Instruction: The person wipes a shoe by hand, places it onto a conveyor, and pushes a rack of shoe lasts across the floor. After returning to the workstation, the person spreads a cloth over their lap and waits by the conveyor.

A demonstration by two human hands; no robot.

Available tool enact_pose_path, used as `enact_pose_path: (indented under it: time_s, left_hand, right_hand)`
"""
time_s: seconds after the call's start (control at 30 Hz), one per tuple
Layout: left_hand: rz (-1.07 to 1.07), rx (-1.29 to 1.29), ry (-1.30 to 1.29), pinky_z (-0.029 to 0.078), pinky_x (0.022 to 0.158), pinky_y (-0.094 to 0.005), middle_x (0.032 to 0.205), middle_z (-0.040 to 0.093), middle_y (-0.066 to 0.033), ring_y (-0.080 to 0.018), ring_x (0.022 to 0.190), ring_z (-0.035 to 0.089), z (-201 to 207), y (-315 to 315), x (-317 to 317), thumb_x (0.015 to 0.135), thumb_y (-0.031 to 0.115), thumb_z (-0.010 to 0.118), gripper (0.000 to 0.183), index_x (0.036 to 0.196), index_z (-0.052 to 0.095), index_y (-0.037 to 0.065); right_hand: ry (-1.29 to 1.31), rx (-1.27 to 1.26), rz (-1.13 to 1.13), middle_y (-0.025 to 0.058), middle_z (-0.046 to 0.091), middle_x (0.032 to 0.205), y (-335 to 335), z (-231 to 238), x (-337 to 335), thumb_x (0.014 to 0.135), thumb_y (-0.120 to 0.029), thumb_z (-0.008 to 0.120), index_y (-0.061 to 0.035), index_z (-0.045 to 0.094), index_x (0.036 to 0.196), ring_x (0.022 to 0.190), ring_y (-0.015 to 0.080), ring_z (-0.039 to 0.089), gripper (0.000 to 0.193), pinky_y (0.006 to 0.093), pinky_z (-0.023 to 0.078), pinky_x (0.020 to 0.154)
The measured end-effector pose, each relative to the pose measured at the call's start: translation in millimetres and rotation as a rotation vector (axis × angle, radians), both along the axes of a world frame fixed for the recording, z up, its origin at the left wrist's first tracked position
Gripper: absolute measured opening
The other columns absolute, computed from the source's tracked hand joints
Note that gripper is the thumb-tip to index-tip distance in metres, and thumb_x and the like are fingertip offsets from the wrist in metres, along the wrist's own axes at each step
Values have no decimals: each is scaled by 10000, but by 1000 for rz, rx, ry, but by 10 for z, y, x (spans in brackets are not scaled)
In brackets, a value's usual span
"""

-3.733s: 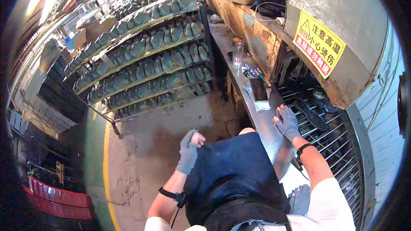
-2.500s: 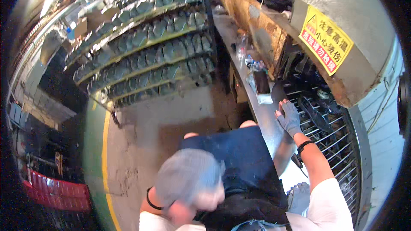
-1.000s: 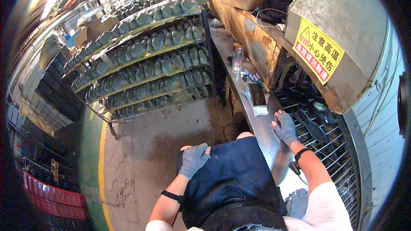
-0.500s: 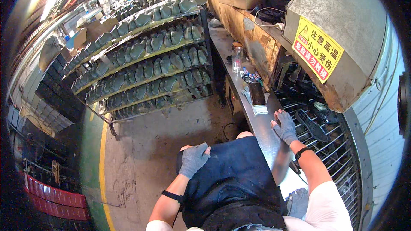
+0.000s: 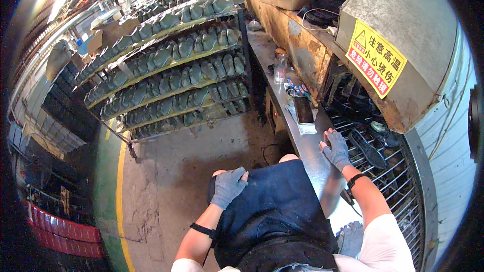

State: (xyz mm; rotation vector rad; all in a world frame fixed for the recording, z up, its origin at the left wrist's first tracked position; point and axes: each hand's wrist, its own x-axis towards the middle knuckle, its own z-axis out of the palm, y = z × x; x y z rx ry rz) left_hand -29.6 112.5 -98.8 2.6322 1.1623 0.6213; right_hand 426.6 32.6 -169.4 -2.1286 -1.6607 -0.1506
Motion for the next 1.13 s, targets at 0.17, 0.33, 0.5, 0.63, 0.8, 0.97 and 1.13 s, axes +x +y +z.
enact_pose_path:
  time_s: [0.17, 0.33, 0.5, 0.63, 0.8, 0.97, 1.13]
  left_hand:
    - [-2, 2, -42, 522, 678, -494, 776, 698, -134, -352, 755, 702, -4, 3, 2, 963, 300, 613, 250, 839, 591, 83]
    - [-4, -1, -76, 524, 670, -496, 779, 698, -139, -359, 758, 701, -20, -4, 2, 966, 303, 612, 255, 840, 589, 82]
    - [2, 7, -21, 524, 665, -496, 774, 694, -145, -362, 749, 696, -38, 10, 2, 968, 299, 609, 253, 840, 589, 82]
    - [-1, 7, -57, 522, 664, -498, 771, 690, -147, -364, 745, 693, -47, 9, 2, 968, 298, 610, 255, 837, 588, 81]
    - [-4, 5, -31, 519, 657, -495, 764, 687, -147, -362, 730, 690, -51, 18, 4, 965, 296, 614, 255, 830, 590, 81]
    - [-5, 10, -54, 518, 653, -488, 755, 687, -140, -355, 716, 690, -41, 17, 2, 962, 292, 620, 251, 826, 591, 83]
    - [-15, 8, -75, 519, 650, -485, 747, 689, -135, -349, 711, 694, -14, 11, 4, 959, 290, 625, 248, 823, 592, 85]
  right_hand:
    - [-22, 24, 6, 201, 523, 1490, 4, -35, 15, 917, -423, 661, -62, 583, 1386, 1403, 394, 458, 596, 477, 345, 1189]
    - [-26, 14, -10, 210, 527, 1478, 1, -30, 13, 913, -408, 671, -63, 593, 1366, 1386, 401, 470, 574, 481, 368, 1168]
    - [-28, 75, 35, 218, 535, 1460, -12, -12, 4, 913, -400, 674, -59, 593, 1358, 1372, 404, 479, 567, 483, 372, 1160]
    - [-19, 40, 9, 220, 528, 1468, -14, 3, -1, 917, -395, 671, -56, 586, 1367, 1369, 405, 480, 569, 486, 371, 1159]
    - [-19, 54, 26, 214, 530, 1472, -11, 19, -14, 917, -384, 673, -54, 588, 1372, 1374, 403, 479, 569, 484, 367, 1165]
    - [-5, 58, 19, 211, 536, 1473, -10, 8, -16, 913, -383, 676, -52, 602, 1363, 1391, 400, 468, 563, 480, 358, 1177]
    - [10, 12, -6, 213, 512, 1503, -7, -20, 18, 909, -394, 681, -56, 590, 1390, 1410, 391, 457, 595, 471, 346, 1192]
